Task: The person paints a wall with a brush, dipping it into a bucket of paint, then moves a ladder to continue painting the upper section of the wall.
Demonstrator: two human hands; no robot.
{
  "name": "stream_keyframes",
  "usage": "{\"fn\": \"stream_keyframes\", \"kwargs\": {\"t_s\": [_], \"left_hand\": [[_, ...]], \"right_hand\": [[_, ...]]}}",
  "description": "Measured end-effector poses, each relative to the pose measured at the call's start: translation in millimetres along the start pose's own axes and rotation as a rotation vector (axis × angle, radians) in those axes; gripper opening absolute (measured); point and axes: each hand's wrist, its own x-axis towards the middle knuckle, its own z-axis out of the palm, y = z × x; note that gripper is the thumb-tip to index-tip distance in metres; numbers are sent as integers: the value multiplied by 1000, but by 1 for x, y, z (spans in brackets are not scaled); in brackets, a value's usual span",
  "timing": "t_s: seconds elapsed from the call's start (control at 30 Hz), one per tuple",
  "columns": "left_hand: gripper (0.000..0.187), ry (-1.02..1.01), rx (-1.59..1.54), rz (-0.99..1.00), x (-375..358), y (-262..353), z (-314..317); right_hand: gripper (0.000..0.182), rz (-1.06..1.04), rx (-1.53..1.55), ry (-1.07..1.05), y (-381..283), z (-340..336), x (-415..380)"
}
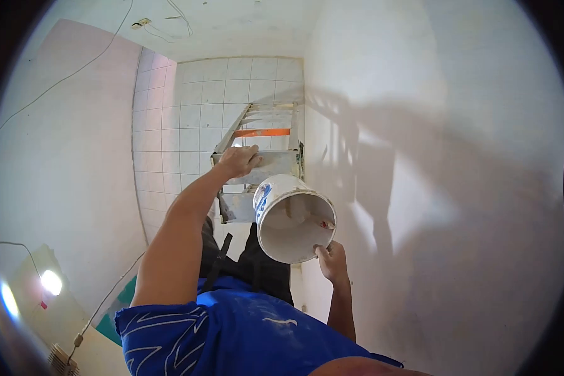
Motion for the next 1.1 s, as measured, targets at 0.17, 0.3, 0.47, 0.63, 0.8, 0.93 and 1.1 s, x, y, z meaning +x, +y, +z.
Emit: {"fn": "stream_keyframes", "kwargs": {"t_s": [0.17, 0.3, 0.47, 0.63, 0.8, 0.93, 1.1], "left_hand": [[31, 36, 18, 57, -5, -5, -8], [27, 13, -24, 96, 1, -8, -12], [25, -32, -2, 78, -1, -13, -1], [25, 68, -10, 95, -2, -15, 5], [28, 146, 13, 136, -4, -15, 7], [29, 102, 10, 106, -3, -8, 1], [33, 105, -3, 95, -5, -10, 2]], "right_hand": [[26, -61, -2, 26, -29, 13, 6], [25, -28, -97, 25, -50, 16, 11], [29, -10, -236, 24, -73, 33, 24], [34, 13, -345, 4, -92, 43, 31], [31, -38, -336, -34, -100, 42, 41], [32, -116, -425, -65, -90, 37, 57], [36, -90, -494, -145, -93, 24, 70]]}}
